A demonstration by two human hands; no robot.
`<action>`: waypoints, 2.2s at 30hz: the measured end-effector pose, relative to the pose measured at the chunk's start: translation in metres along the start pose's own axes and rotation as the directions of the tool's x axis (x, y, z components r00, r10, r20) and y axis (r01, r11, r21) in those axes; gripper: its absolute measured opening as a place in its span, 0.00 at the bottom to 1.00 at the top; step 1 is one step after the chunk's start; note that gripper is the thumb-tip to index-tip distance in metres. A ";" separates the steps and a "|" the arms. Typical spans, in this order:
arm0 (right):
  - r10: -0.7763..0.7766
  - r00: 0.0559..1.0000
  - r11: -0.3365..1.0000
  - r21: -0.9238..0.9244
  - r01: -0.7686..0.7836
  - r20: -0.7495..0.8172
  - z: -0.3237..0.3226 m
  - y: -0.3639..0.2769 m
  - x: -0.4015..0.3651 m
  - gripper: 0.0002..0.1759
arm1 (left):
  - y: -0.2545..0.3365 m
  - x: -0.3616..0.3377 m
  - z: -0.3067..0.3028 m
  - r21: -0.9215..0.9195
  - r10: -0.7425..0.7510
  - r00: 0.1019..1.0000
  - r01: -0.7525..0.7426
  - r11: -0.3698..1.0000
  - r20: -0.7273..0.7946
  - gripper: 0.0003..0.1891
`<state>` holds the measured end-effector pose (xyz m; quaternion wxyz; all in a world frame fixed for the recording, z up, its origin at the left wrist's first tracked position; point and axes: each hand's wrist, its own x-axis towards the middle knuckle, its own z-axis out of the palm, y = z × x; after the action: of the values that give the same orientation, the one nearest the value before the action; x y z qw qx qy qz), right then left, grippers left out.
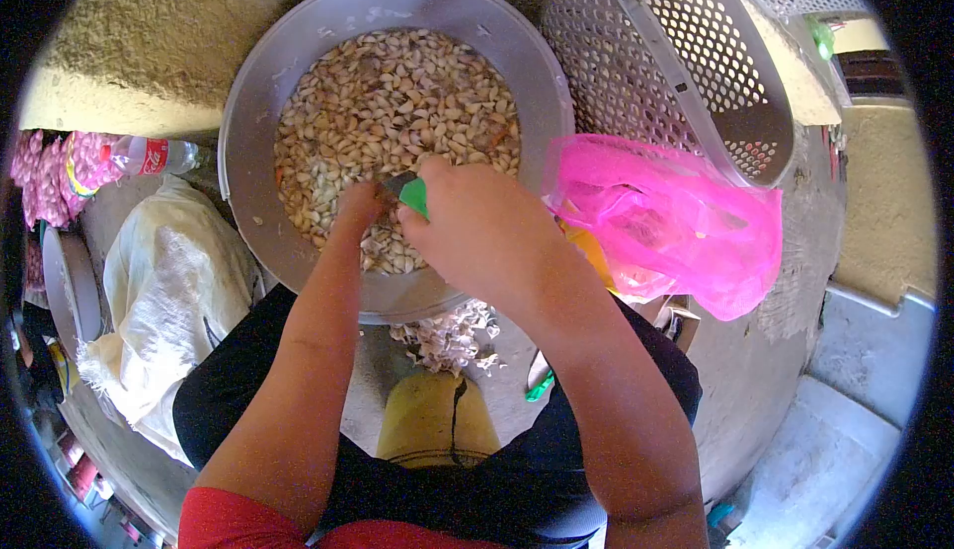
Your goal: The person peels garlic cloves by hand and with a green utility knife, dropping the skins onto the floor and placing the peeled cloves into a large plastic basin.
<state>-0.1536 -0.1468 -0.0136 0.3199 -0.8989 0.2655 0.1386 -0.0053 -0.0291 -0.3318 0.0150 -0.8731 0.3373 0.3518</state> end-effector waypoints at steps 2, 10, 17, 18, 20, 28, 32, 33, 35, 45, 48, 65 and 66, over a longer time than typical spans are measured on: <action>-0.004 1.000 1.000 0.005 0.004 -0.002 0.000 0.000 0.000 0.16 | -0.001 0.001 0.003 -0.145 -0.088 0.994 0.077 0.986 -0.072 0.19; -0.030 0.999 1.000 0.008 0.030 -0.023 0.001 0.002 0.000 0.16 | -0.005 0.011 -0.048 -0.442 -0.153 0.981 0.084 0.893 -0.123 0.22; -0.012 1.000 1.000 -0.010 0.012 0.005 0.000 0.000 0.000 0.16 | -0.030 0.054 -0.023 -0.013 0.250 0.968 -0.250 0.968 0.031 0.15; -0.004 1.000 1.000 -0.008 0.004 0.016 0.000 -0.001 0.000 0.16 | -0.029 0.053 -0.022 0.367 0.374 0.923 -0.381 0.848 0.096 0.15; 0.005 1.000 1.000 -0.010 -0.005 0.030 -0.001 -0.001 0.000 0.16 | -0.031 0.042 -0.012 0.083 0.109 0.991 -0.116 0.990 0.083 0.16; -0.005 0.999 1.000 -0.008 0.006 0.039 0.000 -0.002 0.000 0.16 | -0.012 -0.003 -0.012 -0.199 -0.193 0.973 0.216 0.956 0.128 0.24; -0.003 1.000 1.000 -0.005 0.004 0.030 0.003 -0.002 0.001 0.16 | -0.020 0.004 0.016 -0.226 -0.176 0.984 0.167 0.960 -0.021 0.23; -0.006 1.000 1.000 -0.002 0.006 0.028 0.004 -0.001 0.001 0.16 | -0.020 0.003 0.015 -0.242 -0.166 0.986 0.154 0.958 -0.033 0.22; 0.002 1.000 1.000 0.011 -0.002 0.016 0.003 -0.001 0.002 0.16 | -0.020 0.010 0.005 -0.299 -0.117 0.990 0.135 0.945 0.077 0.21; 0.159 0.905 0.940 0.341 -0.017 -0.394 0.000 -0.001 0.017 0.25 | 0.067 -0.101 -0.222 -0.774 0.476 0.848 -0.457 0.438 -0.232 0.10; 0.158 0.933 0.804 0.591 0.069 -0.323 -0.021 -0.014 0.011 0.28 | 0.076 -0.131 -0.252 -0.782 0.597 0.692 -0.601 0.165 -0.406 0.08; -0.023 0.987 0.303 0.940 0.157 -0.157 -0.037 -0.053 -0.003 0.12 | 0.069 -0.231 -0.297 -0.732 0.627 0.645 -0.660 0.171 -0.436 0.10; -0.009 0.982 0.370 0.912 0.177 -0.187 -0.036 -0.055 -0.003 0.12 | 0.066 -0.233 -0.295 -0.688 0.620 0.628 -0.701 0.188 -0.470 0.08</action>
<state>-0.1219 -0.1333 0.0427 0.7535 -0.5876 0.2696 -0.1198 0.0107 -0.0229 0.0494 -0.5649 -0.5493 0.4694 0.3986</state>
